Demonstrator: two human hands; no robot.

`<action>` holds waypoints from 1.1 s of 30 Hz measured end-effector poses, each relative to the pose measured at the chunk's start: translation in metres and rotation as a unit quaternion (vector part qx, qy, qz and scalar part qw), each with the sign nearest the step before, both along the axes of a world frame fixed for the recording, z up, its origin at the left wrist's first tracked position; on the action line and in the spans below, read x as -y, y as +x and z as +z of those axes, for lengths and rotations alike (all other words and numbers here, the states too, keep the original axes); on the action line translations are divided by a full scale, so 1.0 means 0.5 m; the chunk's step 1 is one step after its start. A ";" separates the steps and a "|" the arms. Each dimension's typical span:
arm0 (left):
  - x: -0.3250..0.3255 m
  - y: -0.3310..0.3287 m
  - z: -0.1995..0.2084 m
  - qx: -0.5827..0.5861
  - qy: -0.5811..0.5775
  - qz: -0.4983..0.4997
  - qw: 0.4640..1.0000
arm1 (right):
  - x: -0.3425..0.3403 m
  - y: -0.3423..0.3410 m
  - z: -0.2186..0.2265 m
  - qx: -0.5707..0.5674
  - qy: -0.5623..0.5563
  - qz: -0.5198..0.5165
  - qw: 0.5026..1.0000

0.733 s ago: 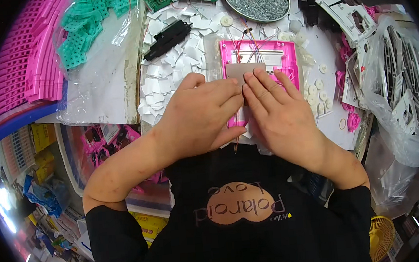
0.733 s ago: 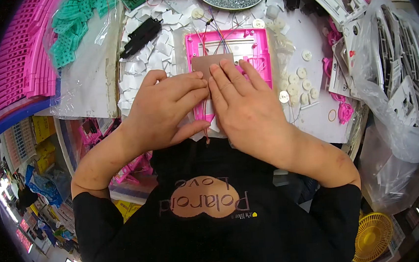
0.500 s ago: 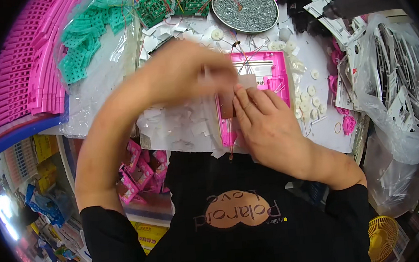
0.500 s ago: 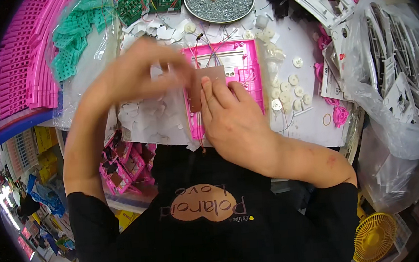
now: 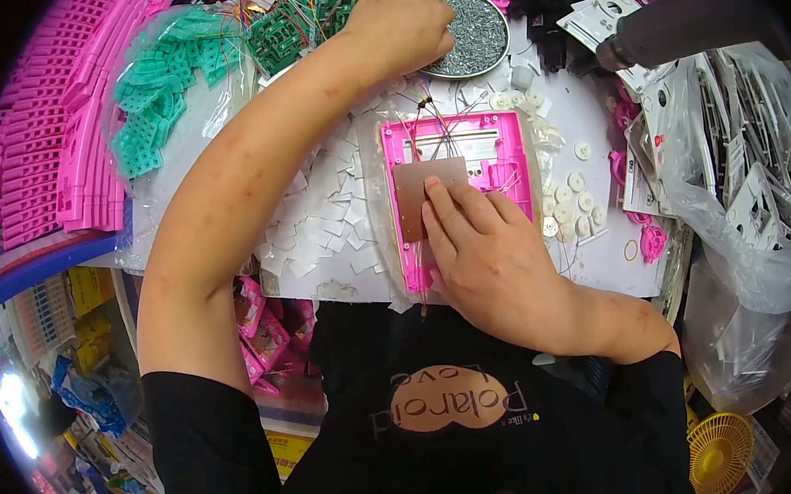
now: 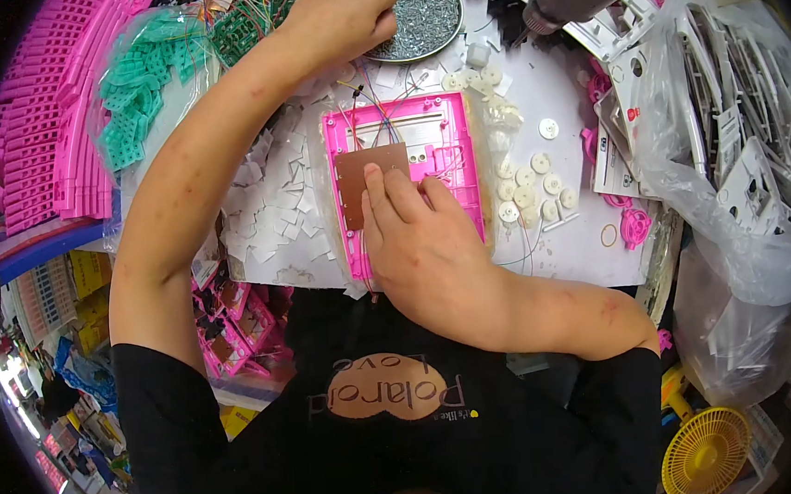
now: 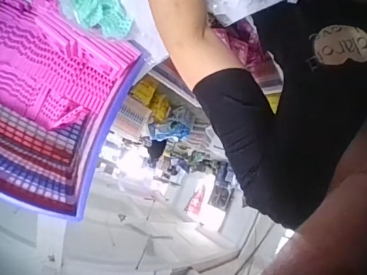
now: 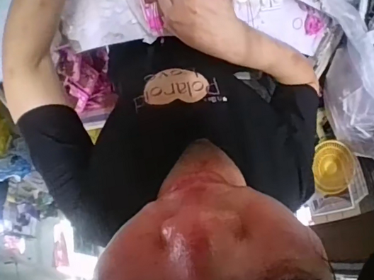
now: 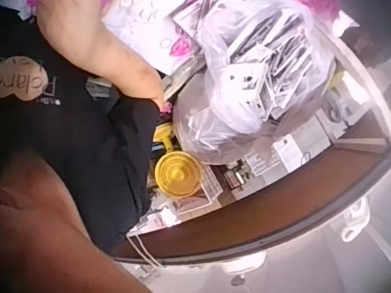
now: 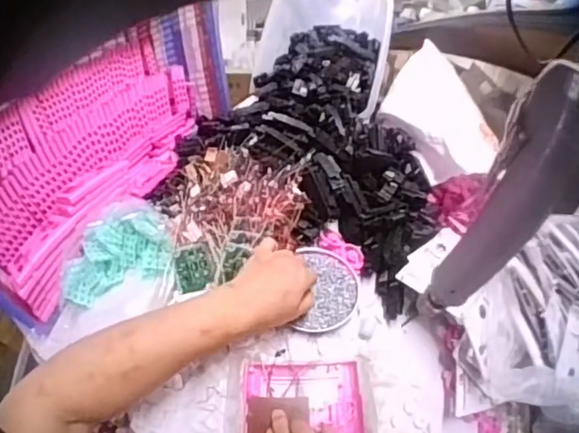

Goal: Assembling a toy calculator by installing internal components and fastening the housing with an electric screwdriver.

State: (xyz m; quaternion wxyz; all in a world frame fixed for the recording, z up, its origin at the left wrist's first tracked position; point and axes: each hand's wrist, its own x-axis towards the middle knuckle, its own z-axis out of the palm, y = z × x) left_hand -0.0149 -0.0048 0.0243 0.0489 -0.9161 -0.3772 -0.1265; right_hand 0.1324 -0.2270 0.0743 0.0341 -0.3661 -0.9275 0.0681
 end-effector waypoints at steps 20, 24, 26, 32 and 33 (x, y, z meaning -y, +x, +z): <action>0.329 -0.084 0.082 0.404 -0.297 0.009 0.865 | -0.412 0.323 0.108 -0.663 -0.147 -0.122 0.724; 0.355 -0.055 0.037 0.331 -0.127 0.019 0.935 | -0.303 0.145 0.107 -0.653 -0.286 0.010 0.701; 0.366 -0.056 0.028 0.344 -0.119 0.024 0.931 | -0.235 0.083 0.106 -0.659 -0.356 0.101 0.654; 0.371 -0.050 0.033 0.387 -0.119 -0.003 0.914 | -0.166 0.052 0.120 -0.609 -0.339 0.194 0.691; 0.372 -0.048 0.033 0.391 -0.119 -0.005 0.912 | -0.156 0.050 0.121 -0.613 -0.328 0.170 0.698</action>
